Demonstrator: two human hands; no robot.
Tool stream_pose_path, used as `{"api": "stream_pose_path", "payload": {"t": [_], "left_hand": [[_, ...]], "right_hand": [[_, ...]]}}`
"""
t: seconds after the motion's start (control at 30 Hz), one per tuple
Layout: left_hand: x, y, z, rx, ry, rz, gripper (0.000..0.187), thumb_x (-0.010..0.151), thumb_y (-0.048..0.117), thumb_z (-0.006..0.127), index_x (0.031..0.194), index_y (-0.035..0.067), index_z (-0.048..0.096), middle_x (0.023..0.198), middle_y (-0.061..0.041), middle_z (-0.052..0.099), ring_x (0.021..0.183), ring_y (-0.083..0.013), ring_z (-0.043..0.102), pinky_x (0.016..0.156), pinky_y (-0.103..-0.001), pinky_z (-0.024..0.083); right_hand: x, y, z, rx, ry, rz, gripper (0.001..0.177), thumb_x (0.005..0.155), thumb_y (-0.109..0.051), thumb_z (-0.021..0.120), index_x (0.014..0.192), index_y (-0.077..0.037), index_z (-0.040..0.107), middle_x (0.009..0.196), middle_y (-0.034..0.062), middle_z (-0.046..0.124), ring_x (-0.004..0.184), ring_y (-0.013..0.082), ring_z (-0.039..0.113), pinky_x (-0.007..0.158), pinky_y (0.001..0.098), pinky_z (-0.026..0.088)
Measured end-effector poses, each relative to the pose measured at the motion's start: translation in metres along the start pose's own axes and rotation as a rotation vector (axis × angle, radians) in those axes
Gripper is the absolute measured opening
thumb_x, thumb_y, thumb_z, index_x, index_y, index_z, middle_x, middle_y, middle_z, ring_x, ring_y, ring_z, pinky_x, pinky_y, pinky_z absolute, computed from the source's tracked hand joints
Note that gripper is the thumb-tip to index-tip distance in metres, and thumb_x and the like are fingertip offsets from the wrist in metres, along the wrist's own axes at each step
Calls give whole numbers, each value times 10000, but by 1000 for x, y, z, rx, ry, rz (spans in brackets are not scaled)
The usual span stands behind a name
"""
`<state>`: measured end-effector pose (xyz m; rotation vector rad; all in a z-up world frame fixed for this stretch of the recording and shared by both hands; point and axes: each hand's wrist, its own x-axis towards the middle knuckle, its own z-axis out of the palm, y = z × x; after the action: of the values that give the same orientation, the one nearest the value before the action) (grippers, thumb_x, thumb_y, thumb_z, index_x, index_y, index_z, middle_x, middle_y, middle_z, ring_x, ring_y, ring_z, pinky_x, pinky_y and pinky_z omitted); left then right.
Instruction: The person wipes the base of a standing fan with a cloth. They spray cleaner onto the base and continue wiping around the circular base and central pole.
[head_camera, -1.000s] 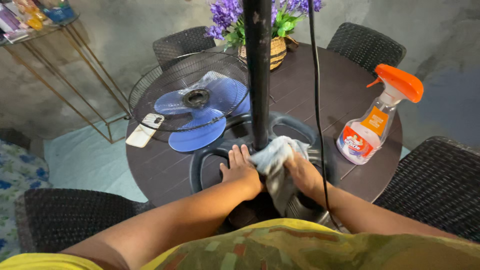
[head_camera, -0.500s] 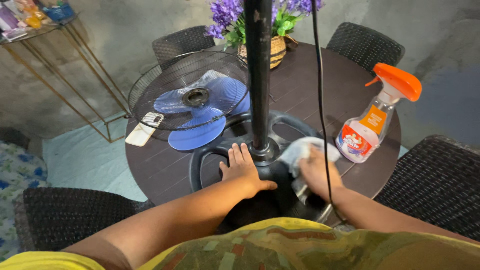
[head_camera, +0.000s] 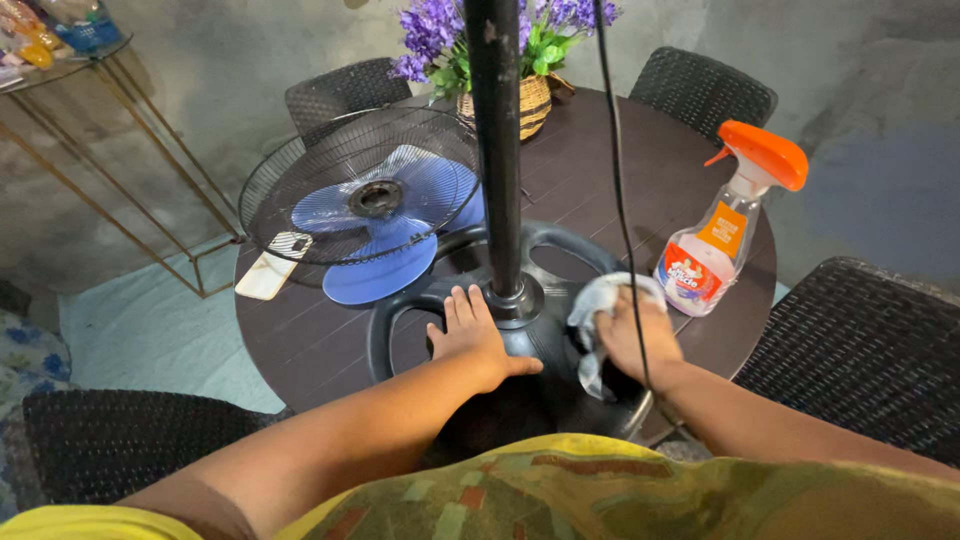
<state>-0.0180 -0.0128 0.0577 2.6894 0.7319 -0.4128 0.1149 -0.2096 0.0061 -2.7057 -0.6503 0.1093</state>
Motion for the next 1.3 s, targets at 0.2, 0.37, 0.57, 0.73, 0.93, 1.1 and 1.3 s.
{"api": "stream_pose_path", "payload": {"t": [0.2,0.37,0.57,0.73,0.93,1.1,1.3], "left_hand": [[-18,-1,8,-168,185,4,1455,638,658,875,1601,-12,15,1691,-212,33,1569,-346,73,1230,-594,165],[-56,12,21,-335,484,429,845,792,524,822,1383,28,478,1521,-246,451,1366,-396,470,1106,-487,409],[-35,48,16,-596,327,604,446,845,233,688,1275,125,645,1177,-197,703,1091,-397,666,912,-461,522],[-16,33,3,-574,281,453,320,839,213,652,1148,157,716,1075,-164,746,1040,-366,695,880,-448,534],[-24,3,-1,-607,234,338,355,826,211,641,1171,161,709,1059,-162,749,1019,-356,710,864,-443,546],[-22,-5,0,-571,250,372,309,874,230,632,1155,144,726,1079,-173,753,1063,-372,692,896,-458,540],[-14,-11,6,-534,214,371,372,814,201,641,1170,114,706,1088,-178,748,1065,-377,694,928,-455,534]], "right_hand": [[-14,-10,4,610,21,-664,491,914,-170,489,1336,75,544,1305,234,614,1216,360,563,999,451,426],[-37,17,-13,630,-305,14,361,940,-274,547,1041,27,718,856,112,712,759,189,644,695,362,546],[-47,17,-40,1239,-534,64,341,889,-243,624,1163,-62,714,991,27,719,855,134,639,782,305,520],[-17,75,-73,1103,57,343,274,864,-253,629,1063,-67,661,985,53,720,936,188,691,786,345,548],[37,104,-112,1006,234,149,756,817,-266,833,1433,-63,445,1265,97,622,1123,172,610,963,382,520],[80,82,-128,917,62,-82,782,818,-294,812,1499,-110,475,1284,46,608,1150,154,604,991,351,499],[110,56,-137,456,-226,-166,604,778,-324,816,1284,-34,658,1118,69,723,995,180,664,895,367,532]]}}
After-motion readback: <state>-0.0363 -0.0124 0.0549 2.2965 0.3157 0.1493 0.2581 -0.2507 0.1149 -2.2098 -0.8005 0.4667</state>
